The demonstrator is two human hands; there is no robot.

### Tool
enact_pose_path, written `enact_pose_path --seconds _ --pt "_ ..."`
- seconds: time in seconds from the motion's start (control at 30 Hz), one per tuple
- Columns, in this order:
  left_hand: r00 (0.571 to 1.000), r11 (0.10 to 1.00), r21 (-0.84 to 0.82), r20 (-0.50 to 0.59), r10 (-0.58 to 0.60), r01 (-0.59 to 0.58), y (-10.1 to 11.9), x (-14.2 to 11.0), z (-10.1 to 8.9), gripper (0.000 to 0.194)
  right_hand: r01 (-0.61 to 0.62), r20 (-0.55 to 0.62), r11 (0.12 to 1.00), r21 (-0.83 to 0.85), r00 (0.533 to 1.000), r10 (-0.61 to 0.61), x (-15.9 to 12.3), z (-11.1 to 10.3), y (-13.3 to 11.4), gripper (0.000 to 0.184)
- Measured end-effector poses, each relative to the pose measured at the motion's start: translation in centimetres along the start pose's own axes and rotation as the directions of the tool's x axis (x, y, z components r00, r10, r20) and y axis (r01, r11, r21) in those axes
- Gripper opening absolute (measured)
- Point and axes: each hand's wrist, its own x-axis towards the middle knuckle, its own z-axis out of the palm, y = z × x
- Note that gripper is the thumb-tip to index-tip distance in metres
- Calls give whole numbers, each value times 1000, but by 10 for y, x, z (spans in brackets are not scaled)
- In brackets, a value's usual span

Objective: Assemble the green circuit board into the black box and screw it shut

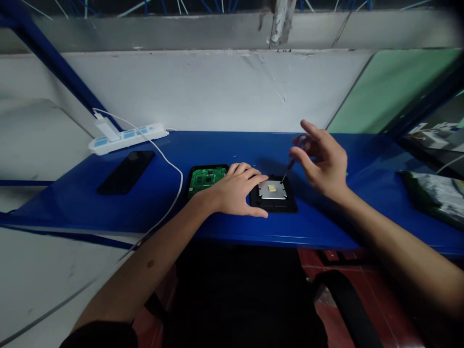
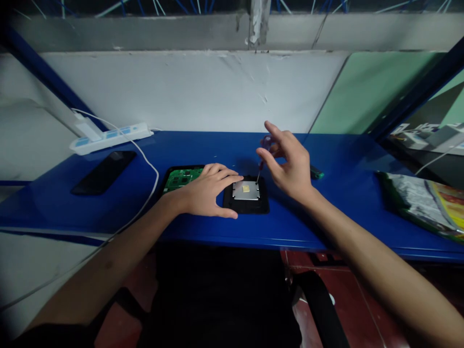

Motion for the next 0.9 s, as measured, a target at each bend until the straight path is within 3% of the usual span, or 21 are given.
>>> enact_pose_path --seconds 0.13,0.23,0.37,0.57,0.73,0.9 --pt "1000 1000 12 4 0 0 0 0 0 97 23 -32 998 -57 999 -25 2 -2 -3 42" --pt "1000 1000 12 7 -5 5 1 0 -1 97 8 10 1000 -30 1000 -8 3 -3 -7 34" --pt "1000 1000 11 17 -2 1 1 0 -3 97 -29 59 996 79 998 25 1 -2 -7 40" --pt "1000 1000 4 19 0 0 1 0 -3 96 -32 -1 999 6 999 32 2 -1 -3 41" --pt "1000 1000 -9 6 8 -8 1 0 -2 95 -10 13 1000 -7 1000 10 4 -3 -7 30" --pt "1000 1000 3 10 -7 7 1 0 -1 97 -58 56 996 68 997 54 1 -3 -10 36"
